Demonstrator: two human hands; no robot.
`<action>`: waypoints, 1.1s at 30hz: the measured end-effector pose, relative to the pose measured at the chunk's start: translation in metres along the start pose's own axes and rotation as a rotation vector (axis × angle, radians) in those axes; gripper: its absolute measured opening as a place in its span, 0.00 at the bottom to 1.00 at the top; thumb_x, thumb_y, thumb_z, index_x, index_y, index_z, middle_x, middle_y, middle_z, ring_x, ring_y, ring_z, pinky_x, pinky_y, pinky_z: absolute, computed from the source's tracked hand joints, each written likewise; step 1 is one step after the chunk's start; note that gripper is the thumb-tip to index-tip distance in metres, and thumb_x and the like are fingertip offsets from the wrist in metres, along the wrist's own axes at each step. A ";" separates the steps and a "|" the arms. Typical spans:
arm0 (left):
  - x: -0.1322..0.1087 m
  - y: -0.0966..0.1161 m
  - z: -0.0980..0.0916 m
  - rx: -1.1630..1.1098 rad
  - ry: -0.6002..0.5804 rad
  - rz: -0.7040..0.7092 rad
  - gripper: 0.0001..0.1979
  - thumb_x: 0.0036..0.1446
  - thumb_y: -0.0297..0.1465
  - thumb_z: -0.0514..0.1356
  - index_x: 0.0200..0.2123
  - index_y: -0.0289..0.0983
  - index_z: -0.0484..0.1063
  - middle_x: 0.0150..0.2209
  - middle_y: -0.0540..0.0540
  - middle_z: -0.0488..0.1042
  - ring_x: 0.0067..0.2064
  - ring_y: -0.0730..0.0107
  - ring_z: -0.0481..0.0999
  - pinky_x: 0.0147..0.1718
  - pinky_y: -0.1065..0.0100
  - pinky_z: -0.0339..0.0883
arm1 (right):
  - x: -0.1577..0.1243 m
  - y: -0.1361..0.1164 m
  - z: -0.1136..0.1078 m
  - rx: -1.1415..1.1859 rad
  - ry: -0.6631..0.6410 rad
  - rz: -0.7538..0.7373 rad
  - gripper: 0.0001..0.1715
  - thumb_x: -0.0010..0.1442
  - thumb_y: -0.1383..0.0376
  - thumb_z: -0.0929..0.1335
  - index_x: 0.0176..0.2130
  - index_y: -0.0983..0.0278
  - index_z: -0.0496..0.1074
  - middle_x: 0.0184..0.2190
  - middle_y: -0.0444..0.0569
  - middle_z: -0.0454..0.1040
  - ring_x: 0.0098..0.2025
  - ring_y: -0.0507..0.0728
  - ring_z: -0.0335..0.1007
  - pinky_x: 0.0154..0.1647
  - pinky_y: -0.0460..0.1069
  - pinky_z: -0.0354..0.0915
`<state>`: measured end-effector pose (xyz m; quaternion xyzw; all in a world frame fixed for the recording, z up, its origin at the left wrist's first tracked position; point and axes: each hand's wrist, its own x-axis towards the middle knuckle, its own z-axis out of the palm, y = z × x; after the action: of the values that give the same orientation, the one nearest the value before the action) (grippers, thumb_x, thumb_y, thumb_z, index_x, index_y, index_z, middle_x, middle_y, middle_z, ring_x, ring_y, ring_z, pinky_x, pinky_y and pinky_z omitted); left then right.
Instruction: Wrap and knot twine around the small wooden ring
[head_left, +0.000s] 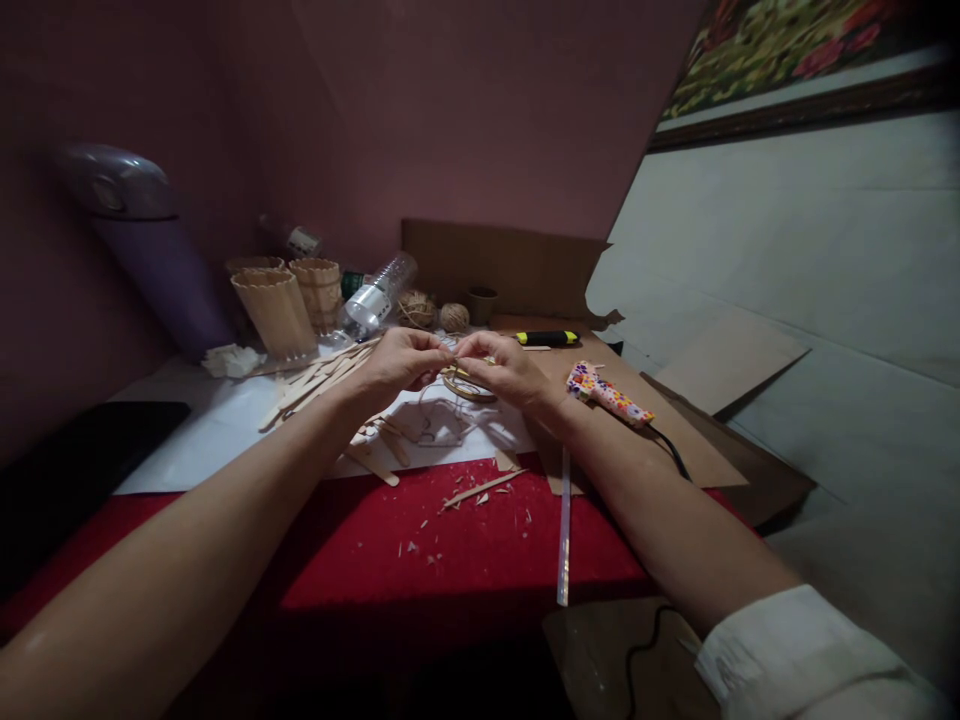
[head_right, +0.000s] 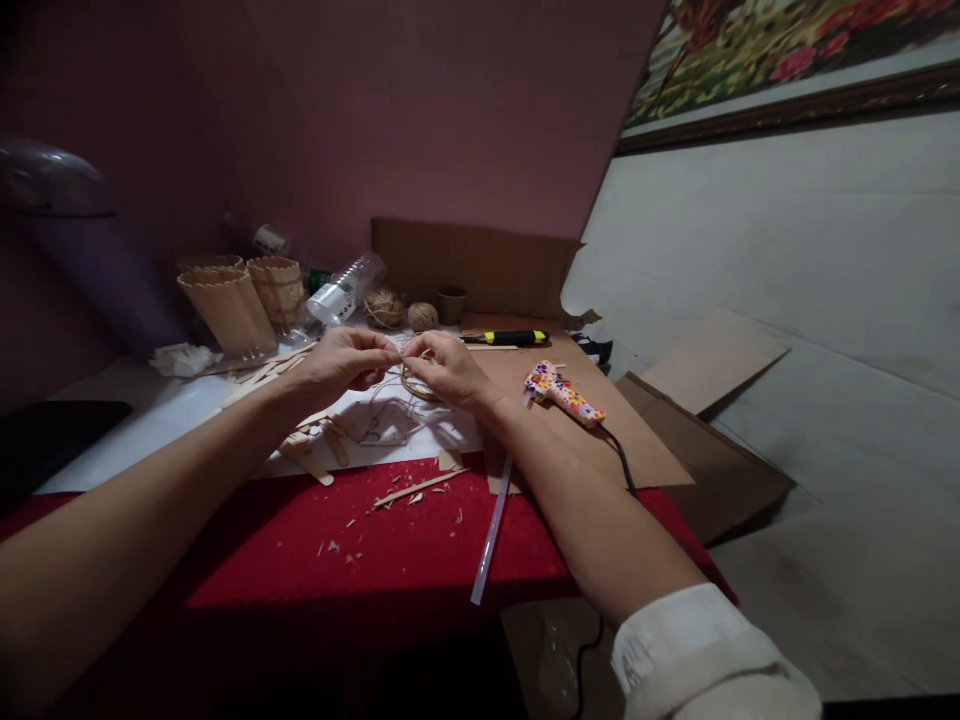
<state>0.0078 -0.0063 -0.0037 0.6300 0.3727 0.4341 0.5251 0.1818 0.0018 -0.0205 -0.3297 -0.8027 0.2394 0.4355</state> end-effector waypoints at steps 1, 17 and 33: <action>0.000 0.000 0.000 -0.002 0.001 0.000 0.07 0.42 0.29 0.64 0.22 0.31 0.70 0.12 0.53 0.62 0.14 0.82 0.56 0.14 0.75 0.44 | 0.000 0.001 0.001 0.087 -0.016 0.051 0.08 0.54 0.61 0.67 0.31 0.65 0.68 0.30 0.47 0.71 0.33 0.52 0.65 0.35 0.49 0.62; -0.005 0.006 0.009 0.195 0.055 0.026 0.06 0.43 0.25 0.61 0.18 0.31 0.68 0.10 0.55 0.59 0.13 0.83 0.54 0.13 0.75 0.43 | -0.003 -0.006 -0.004 -0.518 0.000 -0.271 0.04 0.50 0.71 0.65 0.28 0.64 0.65 0.32 0.52 0.72 0.39 0.58 0.62 0.44 0.53 0.59; -0.001 0.002 -0.003 -0.056 -0.026 -0.032 0.07 0.42 0.29 0.65 0.21 0.32 0.71 0.14 0.52 0.62 0.15 0.83 0.58 0.14 0.75 0.45 | -0.003 -0.007 0.002 0.315 -0.008 0.183 0.14 0.50 0.57 0.69 0.30 0.66 0.68 0.26 0.43 0.68 0.28 0.49 0.61 0.31 0.47 0.60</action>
<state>0.0047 -0.0061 -0.0012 0.6146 0.3634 0.4279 0.5543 0.1789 -0.0059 -0.0186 -0.3280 -0.7237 0.4021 0.4550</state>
